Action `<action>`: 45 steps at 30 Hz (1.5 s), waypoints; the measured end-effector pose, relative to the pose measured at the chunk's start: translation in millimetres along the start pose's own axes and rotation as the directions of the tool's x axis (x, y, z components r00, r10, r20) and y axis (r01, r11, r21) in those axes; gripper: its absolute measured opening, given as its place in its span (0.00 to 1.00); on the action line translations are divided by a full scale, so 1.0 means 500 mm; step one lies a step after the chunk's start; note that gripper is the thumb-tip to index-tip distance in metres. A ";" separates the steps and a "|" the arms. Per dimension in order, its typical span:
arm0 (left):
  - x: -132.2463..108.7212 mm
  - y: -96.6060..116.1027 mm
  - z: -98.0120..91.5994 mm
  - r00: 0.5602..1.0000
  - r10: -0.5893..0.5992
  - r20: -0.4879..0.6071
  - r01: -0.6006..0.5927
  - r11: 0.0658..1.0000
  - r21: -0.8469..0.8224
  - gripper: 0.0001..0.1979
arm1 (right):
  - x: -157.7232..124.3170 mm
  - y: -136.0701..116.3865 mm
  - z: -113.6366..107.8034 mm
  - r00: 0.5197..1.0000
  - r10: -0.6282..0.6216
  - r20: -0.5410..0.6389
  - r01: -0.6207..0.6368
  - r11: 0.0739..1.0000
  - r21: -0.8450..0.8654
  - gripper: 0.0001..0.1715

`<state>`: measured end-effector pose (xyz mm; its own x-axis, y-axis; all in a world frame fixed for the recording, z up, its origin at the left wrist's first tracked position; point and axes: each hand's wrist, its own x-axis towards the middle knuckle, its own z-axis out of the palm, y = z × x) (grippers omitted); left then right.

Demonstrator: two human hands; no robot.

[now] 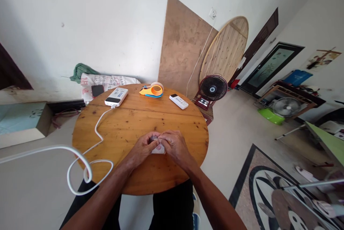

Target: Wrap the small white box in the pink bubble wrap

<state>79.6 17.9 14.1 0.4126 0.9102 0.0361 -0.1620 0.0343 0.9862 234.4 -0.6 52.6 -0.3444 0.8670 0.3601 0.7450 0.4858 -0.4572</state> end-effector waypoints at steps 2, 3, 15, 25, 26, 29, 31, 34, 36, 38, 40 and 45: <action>0.001 0.002 0.001 1.000 -0.018 -0.019 0.018 1.000 -0.007 0.18 | -0.012 0.000 0.009 1.000 -0.003 -0.031 0.003 1.000 -0.007 0.12; 0.001 0.002 0.001 0.999 -0.025 -0.031 0.024 1.000 -0.007 0.19 | -0.018 0.001 0.014 0.999 -0.003 -0.052 0.003 1.000 -0.007 0.11; -0.008 -0.003 -0.009 0.992 -0.106 -0.065 0.100 0.991 -0.090 0.26 | -0.049 0.027 0.051 0.986 -0.086 -0.143 0.072 0.992 -0.099 0.17; 0.001 -0.012 -0.010 0.987 -0.050 -0.153 0.062 0.995 0.074 0.24 | -0.070 0.046 0.040 0.977 -0.212 0.004 0.206 0.949 -0.239 0.26; 0.004 -0.016 -0.011 0.985 -0.007 -0.175 0.032 0.989 0.143 0.22 | -0.069 0.050 0.042 0.979 -0.204 0.006 0.199 0.947 -0.254 0.25; 0.015 -0.032 -0.013 0.965 0.092 -0.246 -0.016 0.955 0.295 0.19 | -0.061 0.058 0.053 0.983 -0.183 -0.008 0.174 0.947 -0.269 0.22; 0.019 -0.039 -0.013 0.953 0.111 -0.282 -0.011 0.942 0.335 0.18 | -0.055 0.060 0.060 0.986 -0.161 -0.035 0.146 0.952 -0.269 0.21; 0.021 -0.044 -0.012 0.950 0.117 -0.288 -0.010 0.937 0.349 0.19 | -0.053 0.056 0.067 0.987 -0.137 -0.085 0.107 0.950 -0.293 0.19; 0.020 -0.046 -0.011 0.953 0.121 -0.278 -0.015 0.935 0.355 0.21 | -0.056 0.050 0.068 0.983 -0.143 -0.117 0.099 0.942 -0.320 0.18; 0.019 -0.049 -0.011 0.952 0.134 -0.275 -0.021 0.926 0.377 0.22 | -0.060 0.045 0.069 0.977 -0.161 -0.141 0.105 0.934 -0.342 0.17; 0.018 -0.053 -0.012 0.953 0.148 -0.265 -0.030 0.915 0.402 0.22 | -0.065 0.043 0.071 0.972 -0.183 -0.148 0.121 0.928 -0.353 0.16; 0.018 -0.062 -0.012 0.949 0.174 -0.263 -0.042 0.896 0.441 0.21 | -0.063 0.046 0.074 0.963 -0.241 -0.123 0.187 0.920 -0.345 0.16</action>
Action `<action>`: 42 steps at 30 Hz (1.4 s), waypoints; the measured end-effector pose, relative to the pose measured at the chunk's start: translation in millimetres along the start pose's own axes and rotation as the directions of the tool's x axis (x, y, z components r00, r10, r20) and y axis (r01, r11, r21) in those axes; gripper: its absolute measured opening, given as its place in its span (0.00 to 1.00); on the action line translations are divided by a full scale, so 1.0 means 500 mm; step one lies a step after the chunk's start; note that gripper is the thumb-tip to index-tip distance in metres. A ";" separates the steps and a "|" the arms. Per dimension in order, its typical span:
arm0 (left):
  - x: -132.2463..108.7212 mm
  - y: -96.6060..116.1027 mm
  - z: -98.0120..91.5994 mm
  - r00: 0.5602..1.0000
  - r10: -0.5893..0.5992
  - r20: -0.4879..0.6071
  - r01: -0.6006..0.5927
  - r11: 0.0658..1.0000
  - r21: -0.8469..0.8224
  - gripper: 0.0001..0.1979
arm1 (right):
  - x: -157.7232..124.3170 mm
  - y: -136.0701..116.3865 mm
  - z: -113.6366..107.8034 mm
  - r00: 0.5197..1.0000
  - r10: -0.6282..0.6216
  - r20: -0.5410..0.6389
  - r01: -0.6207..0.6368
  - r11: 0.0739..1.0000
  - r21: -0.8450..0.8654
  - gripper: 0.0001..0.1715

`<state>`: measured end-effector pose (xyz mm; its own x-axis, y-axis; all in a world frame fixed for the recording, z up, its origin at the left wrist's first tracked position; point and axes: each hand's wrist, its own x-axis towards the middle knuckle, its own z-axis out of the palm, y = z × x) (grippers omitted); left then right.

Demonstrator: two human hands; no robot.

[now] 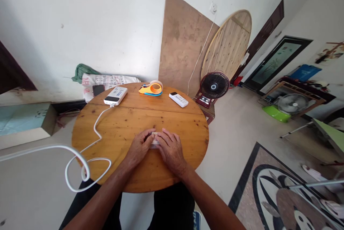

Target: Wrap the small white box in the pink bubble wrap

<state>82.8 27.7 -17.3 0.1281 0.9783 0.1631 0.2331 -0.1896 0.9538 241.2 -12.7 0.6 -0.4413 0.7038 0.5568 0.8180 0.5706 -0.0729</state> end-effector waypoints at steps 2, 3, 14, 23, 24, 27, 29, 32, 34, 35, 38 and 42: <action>0.002 0.000 0.002 1.000 -0.004 -0.018 0.004 1.000 0.013 0.20 | 0.013 0.006 -0.002 1.000 -0.026 0.009 0.026 1.000 0.010 0.16; 0.004 0.000 0.003 1.000 -0.007 -0.026 0.007 1.000 0.013 0.20 | 0.021 0.009 -0.004 0.999 -0.043 0.020 0.043 0.999 0.014 0.15; 0.002 -0.008 0.006 0.998 -0.050 -0.038 0.046 0.993 -0.112 0.22 | -0.059 -0.088 -0.044 0.996 -0.070 -0.058 0.078 0.983 0.165 0.08; 0.000 -0.001 0.004 0.998 -0.060 -0.022 0.058 0.994 -0.097 0.21 | -0.038 -0.045 -0.035 0.980 0.196 -0.042 -0.191 0.976 0.109 0.24; -0.001 0.002 0.003 0.998 -0.058 -0.029 0.055 0.994 -0.089 0.21 | -0.029 -0.038 -0.032 0.981 0.193 -0.019 -0.191 0.979 0.069 0.27; -0.002 0.011 0.002 0.998 -0.047 -0.043 0.043 0.996 -0.081 0.20 | -0.005 -0.026 -0.019 0.986 0.159 0.046 -0.158 0.987 -0.037 0.27; -0.003 0.014 0.001 0.998 -0.040 -0.053 0.036 0.996 -0.077 0.20 | 0.004 -0.022 -0.010 0.989 0.143 0.040 -0.140 0.988 -0.072 0.22; -0.003 0.016 0.003 0.996 -0.066 -0.051 0.061 0.993 -0.101 0.20 | 0.000 -0.023 -0.008 0.994 0.106 -0.014 -0.106 0.994 -0.034 0.19; -0.005 0.015 0.005 0.994 -0.108 -0.035 0.100 0.980 -0.174 0.21 | -0.013 -0.024 -0.014 0.991 0.111 -0.070 -0.107 0.992 0.067 0.16; -0.005 0.014 0.006 0.991 -0.126 -0.035 0.114 0.966 -0.233 0.23 | -0.021 -0.022 -0.019 0.984 0.147 -0.104 -0.132 0.982 0.132 0.16; -0.005 0.009 0.005 0.981 -0.161 -0.105 0.108 0.913 -0.392 0.31 | -0.041 -0.009 -0.031 0.940 0.312 -0.138 -0.258 0.916 0.308 0.25; 0.002 0.002 -0.003 0.942 -0.218 -0.254 0.090 0.896 -0.436 0.32 | -0.043 0.021 -0.034 0.929 0.370 0.024 -0.344 0.835 0.429 0.37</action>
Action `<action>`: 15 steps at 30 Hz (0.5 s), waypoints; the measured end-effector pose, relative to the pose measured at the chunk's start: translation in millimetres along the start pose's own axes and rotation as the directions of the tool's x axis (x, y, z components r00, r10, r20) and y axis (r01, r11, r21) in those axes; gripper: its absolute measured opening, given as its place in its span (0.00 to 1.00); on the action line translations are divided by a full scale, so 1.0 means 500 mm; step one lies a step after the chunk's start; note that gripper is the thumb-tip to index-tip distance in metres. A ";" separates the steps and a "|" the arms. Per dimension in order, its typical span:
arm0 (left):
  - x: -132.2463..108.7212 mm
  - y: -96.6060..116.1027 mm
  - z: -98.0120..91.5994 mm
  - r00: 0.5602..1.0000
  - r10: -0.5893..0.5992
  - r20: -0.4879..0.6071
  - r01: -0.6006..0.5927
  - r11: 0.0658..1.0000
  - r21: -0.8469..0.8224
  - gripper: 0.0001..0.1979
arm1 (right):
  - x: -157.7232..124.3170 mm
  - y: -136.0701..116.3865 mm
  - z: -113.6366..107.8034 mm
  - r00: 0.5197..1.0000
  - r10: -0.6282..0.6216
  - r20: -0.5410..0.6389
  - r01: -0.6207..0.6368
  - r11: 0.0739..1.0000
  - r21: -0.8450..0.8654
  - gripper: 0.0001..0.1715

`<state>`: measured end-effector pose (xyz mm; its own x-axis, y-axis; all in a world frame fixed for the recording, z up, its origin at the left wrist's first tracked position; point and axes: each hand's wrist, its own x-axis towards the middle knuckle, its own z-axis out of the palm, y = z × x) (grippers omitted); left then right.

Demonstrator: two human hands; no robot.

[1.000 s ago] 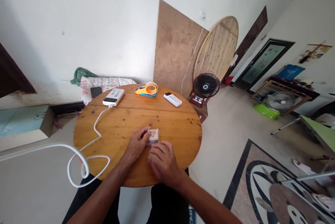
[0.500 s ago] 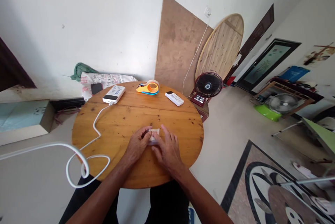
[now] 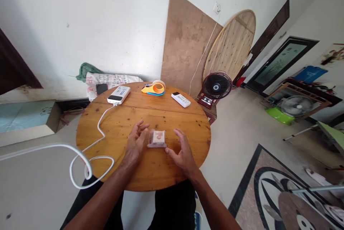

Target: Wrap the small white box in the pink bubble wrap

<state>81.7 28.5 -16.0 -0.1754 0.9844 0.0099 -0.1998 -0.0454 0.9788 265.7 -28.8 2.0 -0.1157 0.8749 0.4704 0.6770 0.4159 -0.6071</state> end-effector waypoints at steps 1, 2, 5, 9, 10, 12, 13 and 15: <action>0.003 -0.001 -0.002 1.000 -0.002 -0.028 0.002 1.000 -0.003 0.32 | 0.007 0.005 -0.001 0.999 0.019 0.036 -0.020 1.000 0.024 0.39; 0.005 -0.002 -0.003 0.999 -0.005 -0.049 0.004 1.000 -0.006 0.31 | 0.014 0.009 -0.001 0.997 0.033 0.068 -0.036 0.998 0.045 0.40; 0.009 -0.007 -0.007 0.998 -0.011 -0.068 0.011 1.000 0.000 0.30 | 0.040 0.016 0.005 0.988 0.036 0.153 -0.051 0.994 0.095 0.45; 0.011 -0.016 -0.010 0.998 0.001 -0.056 -0.001 1.000 0.007 0.30 | 0.066 0.016 0.023 0.965 0.020 0.262 -0.059 0.988 0.140 0.50; 0.011 -0.018 -0.011 0.999 0.010 -0.053 -0.009 1.000 0.013 0.30 | 0.069 0.015 0.027 0.960 0.016 0.281 -0.062 0.986 0.153 0.49; 0.011 -0.018 -0.011 0.999 0.016 -0.046 -0.015 1.000 0.019 0.30 | 0.073 0.015 0.034 0.954 0.011 0.301 -0.065 0.983 0.169 0.47; 0.011 -0.017 -0.011 0.999 0.012 -0.045 -0.012 1.000 0.017 0.30 | 0.076 0.016 0.035 0.955 0.013 0.296 -0.066 0.983 0.169 0.45; 0.010 -0.012 -0.009 0.999 -0.002 -0.045 0.002 1.000 0.012 0.30 | 0.082 0.023 0.033 0.968 0.029 0.248 -0.069 0.985 0.156 0.43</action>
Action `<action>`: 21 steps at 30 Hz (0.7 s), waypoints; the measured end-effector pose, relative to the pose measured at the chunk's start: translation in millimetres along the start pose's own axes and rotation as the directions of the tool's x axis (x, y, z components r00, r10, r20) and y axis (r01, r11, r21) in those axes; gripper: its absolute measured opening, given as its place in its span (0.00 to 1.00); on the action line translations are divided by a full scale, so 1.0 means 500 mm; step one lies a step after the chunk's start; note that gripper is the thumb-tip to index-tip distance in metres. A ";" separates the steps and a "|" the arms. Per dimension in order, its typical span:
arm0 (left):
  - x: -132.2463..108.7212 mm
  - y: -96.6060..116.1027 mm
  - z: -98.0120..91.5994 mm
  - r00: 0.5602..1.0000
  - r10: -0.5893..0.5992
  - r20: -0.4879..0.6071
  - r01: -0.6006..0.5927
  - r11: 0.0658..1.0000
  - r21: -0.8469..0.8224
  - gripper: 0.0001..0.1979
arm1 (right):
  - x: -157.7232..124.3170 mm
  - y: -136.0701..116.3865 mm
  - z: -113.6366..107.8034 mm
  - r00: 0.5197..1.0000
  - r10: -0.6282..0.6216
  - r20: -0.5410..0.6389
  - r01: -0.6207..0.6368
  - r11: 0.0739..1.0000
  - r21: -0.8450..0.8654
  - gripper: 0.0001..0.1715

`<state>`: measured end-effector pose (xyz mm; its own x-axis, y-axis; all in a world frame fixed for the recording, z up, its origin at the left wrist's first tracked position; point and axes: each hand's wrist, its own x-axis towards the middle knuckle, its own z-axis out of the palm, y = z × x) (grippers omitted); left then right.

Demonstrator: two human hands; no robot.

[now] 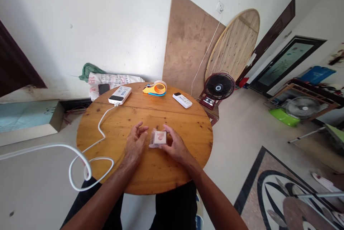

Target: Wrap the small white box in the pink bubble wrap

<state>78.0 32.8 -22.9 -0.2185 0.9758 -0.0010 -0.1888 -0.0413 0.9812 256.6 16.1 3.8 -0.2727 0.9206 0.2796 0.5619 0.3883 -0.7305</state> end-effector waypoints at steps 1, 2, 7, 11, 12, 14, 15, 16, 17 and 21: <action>-0.001 0.003 0.001 1.000 -0.008 0.001 0.008 1.000 0.003 0.30 | 0.004 0.005 -0.005 0.999 0.005 -0.039 -0.005 1.000 -0.006 0.42; -0.002 0.007 0.003 1.000 -0.012 0.002 0.012 1.000 0.011 0.31 | 0.009 0.012 -0.011 0.997 0.012 -0.074 -0.013 1.000 -0.010 0.41; -0.007 0.015 0.003 1.000 -0.021 0.015 0.020 0.998 0.058 0.30 | 0.013 0.047 -0.045 0.996 0.081 -0.042 -0.082 0.997 -0.015 0.47; -0.007 0.011 0.001 1.000 -0.007 0.001 0.007 0.999 0.040 0.29 | -0.039 0.062 -0.063 0.985 0.142 -0.095 -0.140 0.990 0.031 0.49; -0.007 0.011 0.000 1.000 -0.008 -0.001 0.008 0.999 0.040 0.29 | -0.057 0.065 -0.064 0.978 0.160 -0.137 -0.159 0.987 0.021 0.46; -0.007 0.009 0.000 1.000 -0.012 0.006 0.011 0.999 0.046 0.28 | -0.092 0.068 -0.062 0.961 0.161 -0.224 -0.179 0.982 -0.062 0.40; -0.007 0.009 0.000 1.000 -0.012 0.015 0.012 0.999 0.048 0.28 | -0.106 0.068 -0.059 0.956 0.143 -0.255 -0.176 0.978 -0.113 0.39; -0.007 0.008 0.000 1.000 -0.011 0.020 0.010 0.999 0.049 0.28 | -0.117 0.068 -0.056 0.952 0.125 -0.280 -0.172 0.973 -0.153 0.39; -0.007 0.008 0.000 1.000 -0.009 0.023 0.008 0.999 0.048 0.29 | -0.125 0.068 -0.052 0.948 0.113 -0.298 -0.172 0.969 -0.180 0.38; -0.004 0.001 0.000 1.000 0.009 0.026 -0.010 0.998 0.059 0.28 | -0.127 0.064 -0.044 0.935 0.145 -0.323 -0.214 0.958 -0.189 0.34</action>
<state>78.3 30.9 -22.5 -0.1949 0.9807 0.0128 -0.1293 -0.0387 0.9908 309.0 -29.1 -23.4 0.0788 0.9310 0.3564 0.7441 0.1830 -0.6425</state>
